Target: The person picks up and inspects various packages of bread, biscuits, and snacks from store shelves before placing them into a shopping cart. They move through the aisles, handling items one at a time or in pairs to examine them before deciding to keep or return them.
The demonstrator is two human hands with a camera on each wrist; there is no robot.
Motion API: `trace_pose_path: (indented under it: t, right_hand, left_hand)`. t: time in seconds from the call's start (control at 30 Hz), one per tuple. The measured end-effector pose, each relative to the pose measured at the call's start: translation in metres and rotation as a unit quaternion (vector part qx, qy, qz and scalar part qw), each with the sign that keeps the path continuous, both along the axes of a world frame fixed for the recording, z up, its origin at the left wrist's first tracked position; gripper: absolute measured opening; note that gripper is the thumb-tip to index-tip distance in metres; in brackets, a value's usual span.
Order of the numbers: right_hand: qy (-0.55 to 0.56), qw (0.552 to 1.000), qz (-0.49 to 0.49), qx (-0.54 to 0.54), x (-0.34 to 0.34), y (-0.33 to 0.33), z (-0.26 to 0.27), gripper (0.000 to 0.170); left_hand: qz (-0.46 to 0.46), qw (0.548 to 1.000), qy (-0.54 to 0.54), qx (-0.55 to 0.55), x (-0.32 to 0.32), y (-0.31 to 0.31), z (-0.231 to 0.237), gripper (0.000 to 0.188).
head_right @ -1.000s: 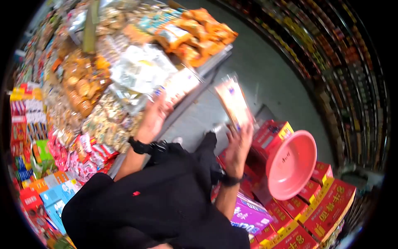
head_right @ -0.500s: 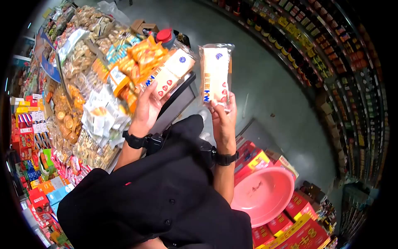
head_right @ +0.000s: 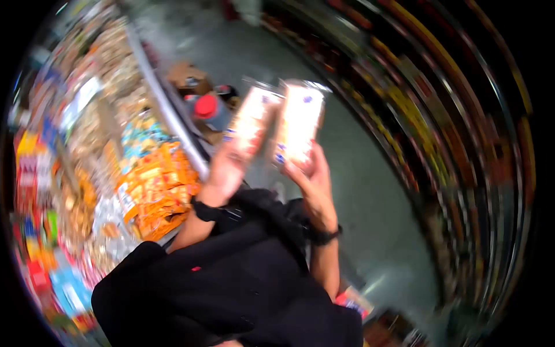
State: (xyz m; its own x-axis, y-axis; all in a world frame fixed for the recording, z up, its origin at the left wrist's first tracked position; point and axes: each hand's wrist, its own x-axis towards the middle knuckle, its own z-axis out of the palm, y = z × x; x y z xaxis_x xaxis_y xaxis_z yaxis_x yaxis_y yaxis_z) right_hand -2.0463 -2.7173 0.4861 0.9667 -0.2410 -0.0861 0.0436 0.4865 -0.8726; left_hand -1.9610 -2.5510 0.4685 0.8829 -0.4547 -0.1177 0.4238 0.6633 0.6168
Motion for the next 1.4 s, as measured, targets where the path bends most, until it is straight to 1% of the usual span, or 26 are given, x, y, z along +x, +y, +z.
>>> trace_pose_path:
  t: [0.03, 0.07, 0.13, 0.2, 0.3, 0.47, 0.53, 0.6, 0.7, 0.73, 0.8, 0.87, 0.9, 0.93, 0.97, 1.0, 1.03, 1.07, 1.1, 1.13, 1.17, 1.23, 1.27, 1.33, 1.37, 1.4]
  right_hand:
    - [0.026, 0.998, 0.031, -0.041, 0.017, -0.008, 0.004, 0.055]
    - [0.010, 0.998, 0.059, -0.038, 0.036, -0.011, 0.008, 0.053]
    - [0.030, 0.992, 0.121, -0.035, 0.074, -0.017, 0.010, 0.057]
    - [0.000, 0.977, 0.204, -0.062, 0.120, -0.024, 0.010, 0.058]
    - [0.008, 0.946, 0.311, -0.087, 0.183, -0.041, 0.009, 0.059]
    - [0.000, 0.913, 0.397, -0.094, 0.278, -0.086, -0.004, 0.056]
    - [-0.004, 0.892, 0.424, -0.158, 0.315, -0.113, -0.011, 0.053]
    - [-0.031, 0.892, 0.432, -0.133, 0.349, -0.135, -0.006, 0.047]
    - [-0.034, 0.832, 0.529, -0.163, 0.413, -0.174, 0.007, 0.040]
    - [-0.065, 0.831, 0.533, -0.144, 0.430, -0.179, 0.021, 0.038]
    - [-0.021, 0.843, 0.532, -0.071, 0.464, -0.190, 0.023, 0.036]
    - [-0.008, 0.863, 0.504, -0.042, 0.496, -0.195, 0.029, 0.031]
    - [-0.009, 0.841, 0.536, -0.070, 0.516, -0.199, 0.023, 0.030]
    - [-0.012, 0.818, 0.567, -0.097, 0.536, -0.200, 0.016, 0.029]
    - [-0.023, 0.829, 0.552, -0.086, 0.553, -0.198, 0.009, 0.027]
    - [-0.030, 0.829, 0.553, -0.079, 0.574, -0.196, 0.000, 0.027]
    - [-0.025, 0.842, 0.532, -0.087, 0.596, -0.196, -0.009, 0.027]
    - [-0.019, 0.855, 0.510, -0.095, 0.618, -0.192, -0.018, 0.026]
    - [-0.022, 0.867, 0.491, -0.077, 0.642, -0.185, -0.026, 0.023]
    - [-0.026, 0.868, 0.489, -0.082, 0.672, -0.178, -0.024, 0.023]
    - [-0.059, 0.859, 0.490, -0.136, 0.702, -0.169, -0.018, 0.023]
    - [-0.129, 0.833, 0.496, -0.210, 0.760, -0.154, -0.007, 0.023]
    - [-0.134, 0.834, 0.491, -0.212, 0.795, -0.140, -0.001, 0.023]
    - [-0.175, 0.818, 0.494, -0.236, 0.845, -0.137, 0.001, 0.027]
    - [-0.192, 0.814, 0.494, -0.237, 0.870, -0.128, 0.029, 0.032]
    - [-0.193, 0.818, 0.485, -0.242, 0.901, -0.118, 0.033, 0.032]
  left_hand:
    - [0.035, 0.999, 0.009, 0.005, 0.010, -0.009, -0.022, 0.052]
    - [0.048, 0.998, 0.039, -0.022, 0.020, -0.017, -0.022, 0.044]
    - [0.101, 0.992, 0.061, -0.032, 0.030, -0.032, -0.013, 0.056]
    - [0.135, 0.990, 0.027, -0.024, 0.051, -0.038, -0.019, 0.065]
    - [0.193, 0.977, 0.010, 0.094, 0.087, -0.049, -0.013, 0.059]
    - [0.321, 0.933, -0.016, 0.164, 0.154, -0.106, 0.004, 0.055]
    - [0.332, 0.939, -0.014, 0.084, 0.184, -0.134, 0.006, 0.051]
    - [0.333, 0.937, -0.024, 0.101, 0.211, -0.159, 0.016, 0.057]
    - [0.311, 0.923, -0.054, 0.219, 0.250, -0.182, 0.027, 0.052]
    - [0.324, 0.913, -0.068, 0.237, 0.261, -0.189, 0.028, 0.049]
    - [0.286, 0.933, 0.001, 0.217, 0.282, -0.192, -0.006, 0.049]
    - [0.307, 0.928, -0.020, 0.212, 0.310, -0.210, 0.024, 0.049]
    - [0.327, 0.922, -0.037, 0.203, 0.327, -0.215, 0.033, 0.049]
    - [0.328, 0.920, -0.041, 0.209, 0.341, -0.209, 0.004, 0.049]
    - [0.293, 0.860, -0.117, 0.401, 0.354, -0.198, -0.050, 0.050]
    - [0.244, 0.758, -0.187, 0.575, 0.373, -0.185, -0.079, 0.052]
    - [0.231, 0.782, -0.179, 0.551, 0.409, -0.196, -0.011, 0.059]
    - [0.166, 0.794, -0.171, 0.559, 0.432, -0.176, -0.043, 0.064]
    - [0.254, 0.864, -0.174, 0.399, 0.457, -0.185, -0.033, 0.066]
    - [0.333, 0.902, -0.171, 0.216, 0.483, -0.198, -0.023, 0.067]
    - [0.334, 0.902, -0.174, 0.210, 0.507, -0.191, -0.043, 0.067]
    - [0.300, 0.819, -0.097, 0.479, 0.559, -0.168, -0.079, 0.072]
    - [0.300, 0.819, -0.104, 0.479, 0.595, -0.154, -0.050, 0.072]
    - [0.264, 0.897, -0.057, 0.349, 0.658, -0.149, -0.003, 0.078]
    - [0.275, 0.902, -0.120, 0.310, 0.695, -0.142, 0.014, 0.077]
    - [0.268, 0.905, -0.127, 0.307, 0.732, -0.134, 0.023, 0.077]
